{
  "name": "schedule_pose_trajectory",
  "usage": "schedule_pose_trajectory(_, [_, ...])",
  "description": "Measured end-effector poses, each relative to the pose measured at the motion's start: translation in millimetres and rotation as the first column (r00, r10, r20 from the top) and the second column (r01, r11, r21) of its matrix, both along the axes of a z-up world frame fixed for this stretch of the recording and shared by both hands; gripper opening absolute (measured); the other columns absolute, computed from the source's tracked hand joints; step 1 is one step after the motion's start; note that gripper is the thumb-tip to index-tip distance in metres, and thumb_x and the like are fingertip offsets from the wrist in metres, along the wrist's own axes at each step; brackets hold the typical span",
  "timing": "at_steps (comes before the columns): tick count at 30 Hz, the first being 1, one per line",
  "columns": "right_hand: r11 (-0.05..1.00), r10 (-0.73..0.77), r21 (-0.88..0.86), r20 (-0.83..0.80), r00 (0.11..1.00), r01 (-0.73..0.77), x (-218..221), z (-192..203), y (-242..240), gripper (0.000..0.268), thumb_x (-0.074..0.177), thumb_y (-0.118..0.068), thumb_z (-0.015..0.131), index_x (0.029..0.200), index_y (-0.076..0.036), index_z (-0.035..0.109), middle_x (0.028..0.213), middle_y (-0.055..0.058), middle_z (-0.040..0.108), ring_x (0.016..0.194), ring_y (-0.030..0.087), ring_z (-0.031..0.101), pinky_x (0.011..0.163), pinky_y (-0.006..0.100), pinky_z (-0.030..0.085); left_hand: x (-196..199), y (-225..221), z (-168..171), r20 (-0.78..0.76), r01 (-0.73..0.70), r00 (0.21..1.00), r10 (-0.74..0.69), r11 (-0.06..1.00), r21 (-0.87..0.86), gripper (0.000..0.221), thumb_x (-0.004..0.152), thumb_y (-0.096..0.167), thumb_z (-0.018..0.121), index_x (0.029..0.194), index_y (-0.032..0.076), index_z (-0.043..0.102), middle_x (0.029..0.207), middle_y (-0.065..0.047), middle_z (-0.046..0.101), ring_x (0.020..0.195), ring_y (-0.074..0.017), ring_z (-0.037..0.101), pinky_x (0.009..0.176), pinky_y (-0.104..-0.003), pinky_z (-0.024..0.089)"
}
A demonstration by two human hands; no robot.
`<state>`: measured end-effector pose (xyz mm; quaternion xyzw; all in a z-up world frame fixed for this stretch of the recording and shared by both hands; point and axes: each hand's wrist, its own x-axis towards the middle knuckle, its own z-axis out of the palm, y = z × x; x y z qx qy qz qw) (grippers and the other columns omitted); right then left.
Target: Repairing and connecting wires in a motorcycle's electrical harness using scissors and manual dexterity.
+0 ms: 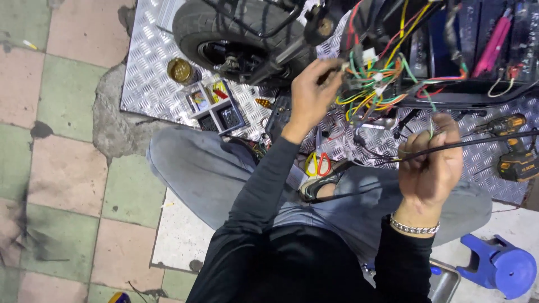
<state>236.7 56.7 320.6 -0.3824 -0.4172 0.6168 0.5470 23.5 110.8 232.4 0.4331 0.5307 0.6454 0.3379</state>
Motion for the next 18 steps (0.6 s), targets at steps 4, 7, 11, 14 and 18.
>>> schedule_pose_trajectory(4, [0.996,-0.092,-0.013,0.055,0.994,0.093,6.1,0.3,5.4,0.040,0.109,-0.032,0.056,0.141,-0.008,0.049,0.064,-0.005,0.041,0.055,0.004,0.034,0.053,0.018,0.033,-20.6,-34.0,47.4,-0.183,-0.104,0.977,0.110,0.994,0.041,0.017,0.091,0.015,0.072,0.101,0.002,0.070,0.101,-0.005,0.068,0.086,-0.0174,0.064,0.076,-0.028,0.051])
schedule_pose_trajectory(7, [0.996,-0.087,-0.002,0.030,0.996,0.087,14.8,-8.4,11.6,0.028,0.107,-0.029,0.063,0.119,-0.008,0.048,0.072,-0.001,0.052,0.061,0.005,0.045,0.066,0.019,0.045,-31.9,-50.9,59.6,-0.151,-0.169,0.976,0.159,0.984,-0.057,0.016,0.093,0.010,0.071,0.107,0.001,0.072,0.086,-0.002,0.069,0.066,-0.0092,0.053,0.060,-0.024,0.044])
schedule_pose_trajectory(11, [0.990,-0.127,-0.061,-0.015,0.992,0.126,6.7,-0.7,18.2,0.018,0.107,-0.023,0.061,0.112,-0.008,0.053,0.086,0.004,0.059,0.064,0.009,0.055,0.061,0.019,0.051,-43.8,-62.0,72.2,-0.044,-0.130,0.991,0.126,0.987,-0.096,0.022,0.094,0.006,0.072,0.116,0.003,0.071,0.078,0.001,0.066,0.065,-0.0065,0.058,0.059,-0.020,0.045])
schedule_pose_trajectory(14, [0.989,-0.143,-0.059,-0.098,0.985,0.138,6.6,-0.6,23.4,0.011,0.110,-0.019,0.058,0.111,-0.009,0.054,0.089,0.005,0.058,0.061,0.007,0.049,0.057,0.020,0.044,-50.1,-73.6,79.8,0.166,-0.074,0.982,0.089,0.993,-0.092,0.024,0.097,0.004,0.069,0.120,0.003,0.063,0.075,0.001,0.063,0.062,-0.0063,0.061,0.052,-0.019,0.044])
schedule_pose_trajectory(18, [0.997,-0.079,-0.019,-0.210,0.975,0.077,8.1,-3.4,25.2,0.010,0.112,-0.018,0.054,0.115,-0.008,0.053,0.087,0.002,0.053,0.061,0.004,0.041,0.057,0.019,0.036,-57.1,-92.0,94.7,0.282,-0.012,0.959,0.016,1.000,-0.018,0.024,0.100,0.001,0.064,0.123,0.001,0.059,0.089,-0.008,0.067,0.072,-0.0096,0.064,0.055,-0.019,0.051])
